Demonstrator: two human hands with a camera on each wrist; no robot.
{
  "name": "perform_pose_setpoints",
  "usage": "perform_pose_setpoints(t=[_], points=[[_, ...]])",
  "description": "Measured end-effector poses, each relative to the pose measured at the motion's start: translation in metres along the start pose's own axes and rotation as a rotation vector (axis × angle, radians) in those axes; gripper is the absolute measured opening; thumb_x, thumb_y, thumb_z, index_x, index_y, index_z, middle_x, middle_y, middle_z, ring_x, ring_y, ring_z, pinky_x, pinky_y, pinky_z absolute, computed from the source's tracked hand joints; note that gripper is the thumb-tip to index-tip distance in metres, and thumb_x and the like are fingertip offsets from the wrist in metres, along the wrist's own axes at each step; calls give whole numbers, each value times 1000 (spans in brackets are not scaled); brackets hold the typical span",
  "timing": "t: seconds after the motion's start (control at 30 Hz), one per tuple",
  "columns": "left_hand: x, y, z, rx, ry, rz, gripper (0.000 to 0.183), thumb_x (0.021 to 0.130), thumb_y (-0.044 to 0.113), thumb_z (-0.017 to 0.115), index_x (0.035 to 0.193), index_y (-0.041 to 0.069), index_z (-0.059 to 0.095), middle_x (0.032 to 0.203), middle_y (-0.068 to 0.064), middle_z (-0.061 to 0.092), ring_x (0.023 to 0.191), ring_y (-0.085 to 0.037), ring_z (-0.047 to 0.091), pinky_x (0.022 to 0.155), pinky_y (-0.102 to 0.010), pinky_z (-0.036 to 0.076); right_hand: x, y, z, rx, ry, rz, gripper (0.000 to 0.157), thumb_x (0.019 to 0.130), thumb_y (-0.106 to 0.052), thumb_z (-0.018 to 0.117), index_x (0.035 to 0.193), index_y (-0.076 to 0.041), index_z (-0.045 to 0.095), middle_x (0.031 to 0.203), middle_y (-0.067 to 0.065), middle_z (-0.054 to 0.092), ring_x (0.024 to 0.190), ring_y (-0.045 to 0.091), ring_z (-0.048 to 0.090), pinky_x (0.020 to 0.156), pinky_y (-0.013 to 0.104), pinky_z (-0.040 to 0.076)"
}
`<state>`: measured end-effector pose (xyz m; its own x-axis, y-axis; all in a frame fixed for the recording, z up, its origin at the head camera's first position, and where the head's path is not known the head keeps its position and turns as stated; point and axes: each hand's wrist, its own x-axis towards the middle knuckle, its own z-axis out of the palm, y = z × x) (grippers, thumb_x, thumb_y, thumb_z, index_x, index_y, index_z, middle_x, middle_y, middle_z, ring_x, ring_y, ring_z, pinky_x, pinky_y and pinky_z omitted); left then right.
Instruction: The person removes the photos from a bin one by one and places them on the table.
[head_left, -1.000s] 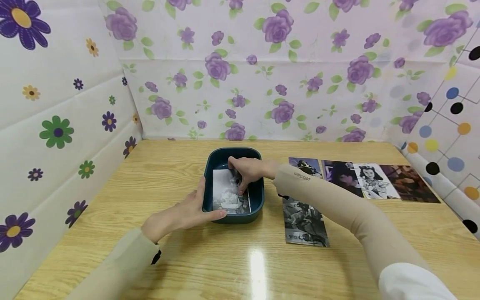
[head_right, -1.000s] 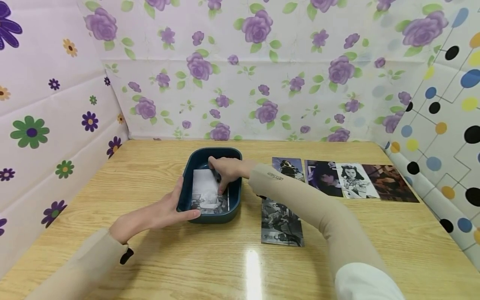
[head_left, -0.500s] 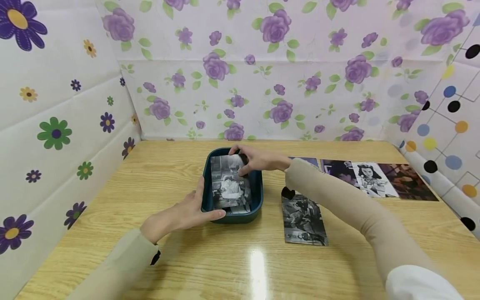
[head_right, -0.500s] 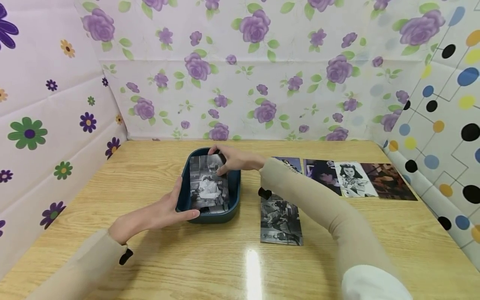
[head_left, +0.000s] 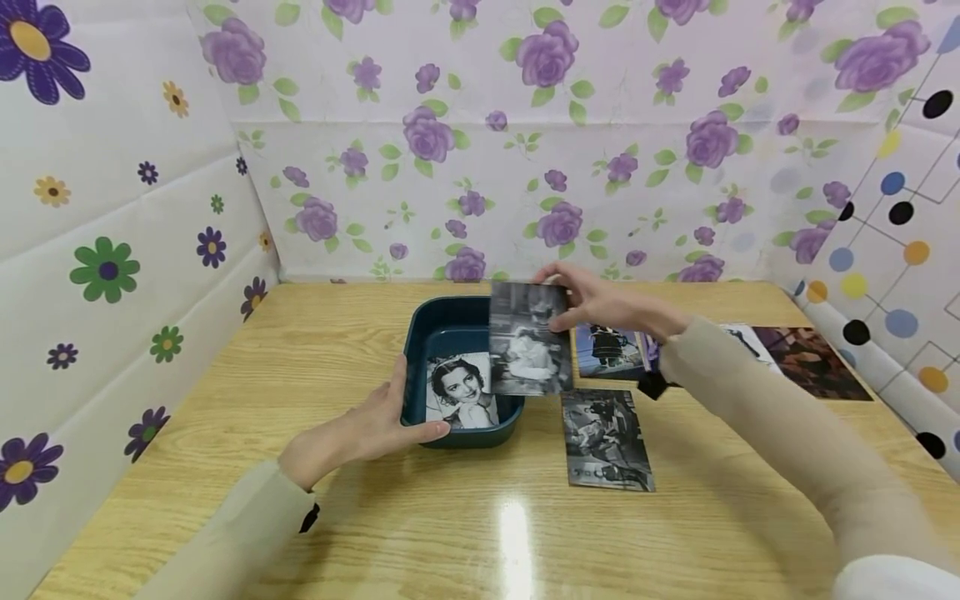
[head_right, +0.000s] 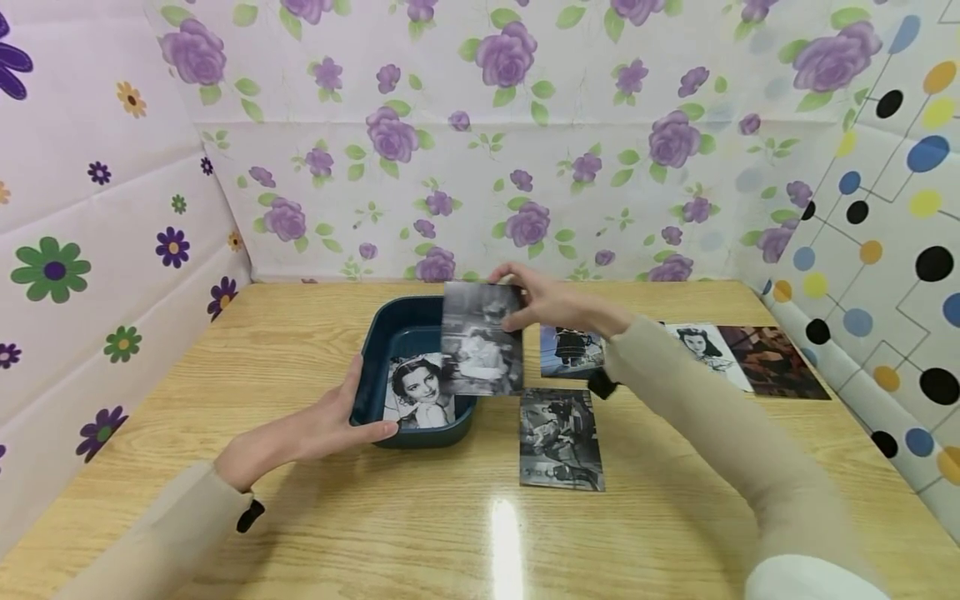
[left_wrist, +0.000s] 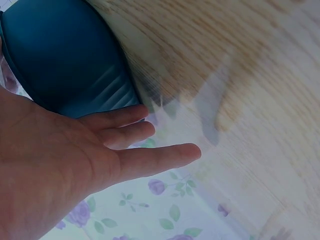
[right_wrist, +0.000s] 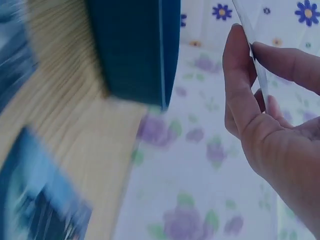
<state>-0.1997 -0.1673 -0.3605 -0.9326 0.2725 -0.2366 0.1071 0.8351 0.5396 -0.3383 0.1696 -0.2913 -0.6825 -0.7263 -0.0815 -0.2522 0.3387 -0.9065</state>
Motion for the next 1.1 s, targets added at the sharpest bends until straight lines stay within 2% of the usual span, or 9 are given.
perform_pose_setpoints(t=[0.2,0.3,0.4,0.5,0.6,0.7,0.77,0.93,1.1], points=[[0,0,0,-7,4,-4,126,80,72,59,150,11,-26,158,-31,8,145,-46,19,113,-60,27,-65,32,-24,-131,41,20,60,86,-7,71,134,-12,35,144,19,36,119,32,52,87,37,54],[0,1,0,-3,1,0,126,80,72,59,150,11,-26,158,-31,9,145,-45,19,113,-60,27,-99,49,-31,-161,61,47,60,87,-12,72,134,-11,35,150,19,27,125,19,46,85,30,52],[0,1,0,1,2,-4,126,80,72,59,150,11,-26,158,-30,8,145,-45,19,113,-60,27,-128,63,-35,-162,66,86,58,87,-15,72,132,-10,36,145,19,30,118,6,45,83,27,51],[-1,1,0,3,6,-6,126,80,72,59,150,11,-26,159,-30,8,146,-45,19,113,-60,27,-151,76,-36,-220,73,118,56,86,-19,72,130,-11,38,140,16,35,115,1,42,86,31,48],[-1,0,1,-7,7,6,126,80,71,60,150,10,-26,158,-30,8,145,-45,19,113,-60,27,-170,90,-36,-281,75,162,56,85,-24,74,129,-14,41,143,16,35,130,16,38,94,46,44],[0,1,2,-12,3,10,127,80,70,60,150,10,-26,158,-30,8,145,-45,19,114,-59,27,-181,102,-35,-316,70,160,55,83,-23,75,126,-13,42,148,22,30,138,44,26,94,61,40],[0,1,2,-13,0,6,127,80,71,60,150,9,-26,159,-30,7,146,-45,19,114,-59,26,-184,110,-34,-357,74,131,55,82,-22,77,124,-13,43,145,24,32,133,50,29,91,58,43],[0,1,1,-7,5,1,127,80,71,59,150,9,-26,158,-31,8,145,-45,20,113,-59,27,-181,122,-27,-547,133,81,56,75,-26,82,119,-18,48,132,14,49,107,27,52,77,31,47],[0,1,1,-8,2,6,127,80,71,60,150,9,-27,157,-32,9,145,-46,20,113,-60,27,-179,126,-19,-687,163,78,57,72,-27,85,117,-17,52,116,14,55,88,19,52,69,29,45]])
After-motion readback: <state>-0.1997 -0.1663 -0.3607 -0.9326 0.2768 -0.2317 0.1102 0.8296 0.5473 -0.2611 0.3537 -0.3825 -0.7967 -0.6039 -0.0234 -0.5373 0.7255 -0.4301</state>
